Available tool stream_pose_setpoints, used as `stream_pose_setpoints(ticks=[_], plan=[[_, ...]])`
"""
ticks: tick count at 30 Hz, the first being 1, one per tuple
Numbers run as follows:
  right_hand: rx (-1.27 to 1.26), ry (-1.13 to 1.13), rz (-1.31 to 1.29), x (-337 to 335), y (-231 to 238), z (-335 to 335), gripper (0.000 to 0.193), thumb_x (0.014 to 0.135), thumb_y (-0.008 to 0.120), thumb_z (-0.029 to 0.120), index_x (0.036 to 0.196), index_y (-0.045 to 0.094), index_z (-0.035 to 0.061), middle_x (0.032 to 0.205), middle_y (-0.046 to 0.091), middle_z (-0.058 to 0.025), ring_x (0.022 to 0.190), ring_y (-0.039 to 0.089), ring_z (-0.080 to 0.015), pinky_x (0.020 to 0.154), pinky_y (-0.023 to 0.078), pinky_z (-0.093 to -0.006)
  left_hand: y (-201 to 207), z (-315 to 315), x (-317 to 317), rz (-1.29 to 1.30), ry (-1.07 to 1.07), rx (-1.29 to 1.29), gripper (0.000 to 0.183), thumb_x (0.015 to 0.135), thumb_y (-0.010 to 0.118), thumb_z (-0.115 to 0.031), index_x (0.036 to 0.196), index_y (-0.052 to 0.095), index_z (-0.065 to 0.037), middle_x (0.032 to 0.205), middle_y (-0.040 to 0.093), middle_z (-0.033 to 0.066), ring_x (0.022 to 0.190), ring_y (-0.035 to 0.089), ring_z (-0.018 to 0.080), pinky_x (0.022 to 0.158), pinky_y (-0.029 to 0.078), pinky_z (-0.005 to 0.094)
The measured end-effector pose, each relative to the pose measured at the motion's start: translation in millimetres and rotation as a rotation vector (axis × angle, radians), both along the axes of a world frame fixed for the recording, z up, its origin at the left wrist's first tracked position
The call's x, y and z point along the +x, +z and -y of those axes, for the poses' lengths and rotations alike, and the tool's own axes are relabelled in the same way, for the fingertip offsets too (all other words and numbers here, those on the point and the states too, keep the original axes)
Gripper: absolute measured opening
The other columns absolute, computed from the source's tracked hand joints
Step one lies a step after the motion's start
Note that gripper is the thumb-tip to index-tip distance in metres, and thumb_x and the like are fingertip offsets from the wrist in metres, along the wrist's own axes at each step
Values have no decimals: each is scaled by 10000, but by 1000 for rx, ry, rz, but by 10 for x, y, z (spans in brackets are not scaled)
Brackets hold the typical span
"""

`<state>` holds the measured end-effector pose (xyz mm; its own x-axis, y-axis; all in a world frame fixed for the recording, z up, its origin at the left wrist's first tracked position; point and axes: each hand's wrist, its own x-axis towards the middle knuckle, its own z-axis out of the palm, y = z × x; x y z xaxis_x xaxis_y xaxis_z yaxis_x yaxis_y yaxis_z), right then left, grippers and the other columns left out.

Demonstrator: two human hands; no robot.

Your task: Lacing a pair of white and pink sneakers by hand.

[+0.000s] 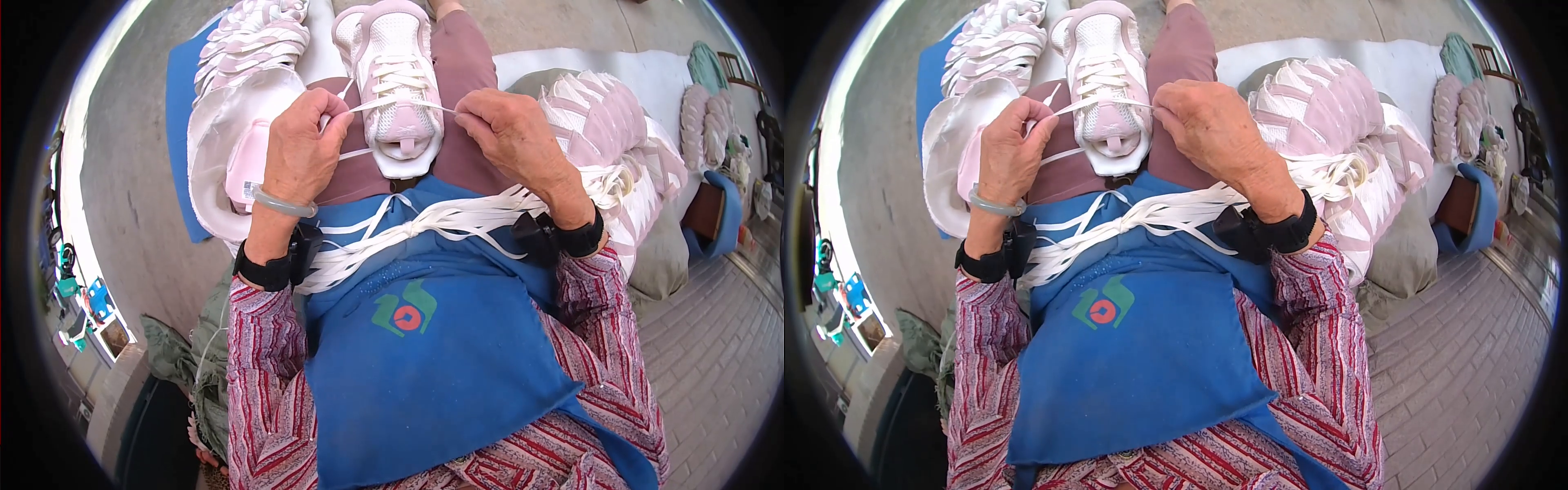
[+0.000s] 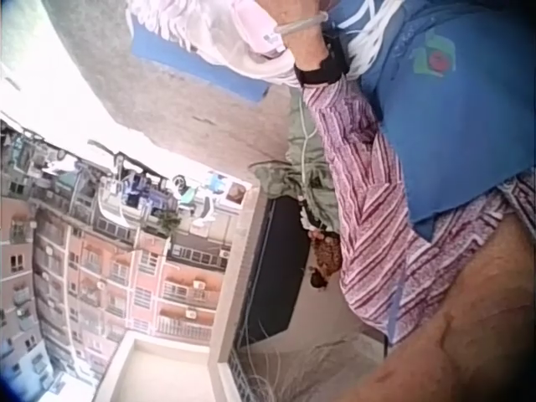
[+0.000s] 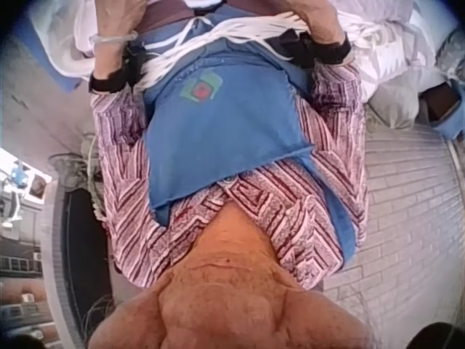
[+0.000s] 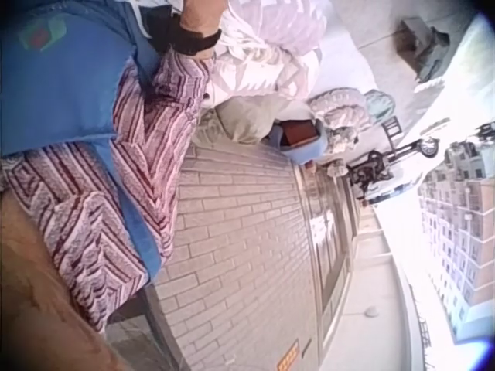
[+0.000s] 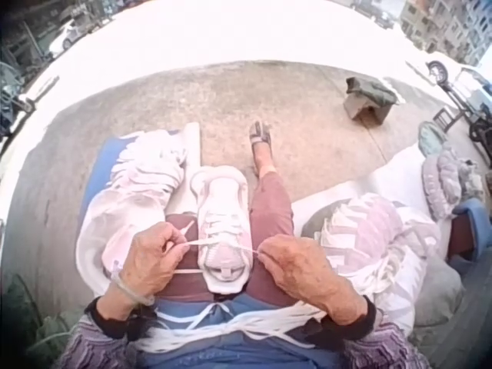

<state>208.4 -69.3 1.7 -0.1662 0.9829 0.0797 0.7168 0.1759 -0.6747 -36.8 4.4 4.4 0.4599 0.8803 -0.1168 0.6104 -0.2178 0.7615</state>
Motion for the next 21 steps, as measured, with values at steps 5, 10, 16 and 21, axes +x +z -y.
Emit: stream_pose_setpoints(ticks=[5, 10, 16, 21], plan=[[29, -55, 33, 41, -146, 19, 103, 842, 603, 144, 870, 647, 56, 803, 618, -116, 777, 608, -324, 685, 484, -409, -24, -20, -51, -29, -74, 260, 83, 813, 657, -75, 854, 601, -29, 708, 576, 59, 590, 507, 135, 566, 421, 265], [11, -87, 167, 170, -129, -24, 99, 841, 609, 153, 884, 659, 80, 833, 582, -98, 790, 605, -323, 696, 494, -393, 46, -103, -112, 11, 57, 217, 123, 786, 665, -75, 863, 588, -19, 803, 598, 98, 706, 591, 241, 660, 472, 326], [16, -132, 38, -3, 0, 18, 116, 819, 642, 151, 890, 669, 64, 838, 582, -105, 756, 611, -293, 683, 500, -378, 116, 145, 38, 35, -108, 253, 75, 772, 678, -90, 825, 641, -52, 797, 578, 83, 686, 600, 240, 606, 475, 309], [97, -49, -21, -283, -57, 39, 121, 816, 656, 177, 888, 668, 80, 839, 572, -89, 722, 621, -265, 626, 503, -355, -95, 254, 220, -77, -69, 318, 189, 785, 627, -31, 972, 630, -61, 814, 575, 89, 682, 588, 253, 594, 466, 330]])
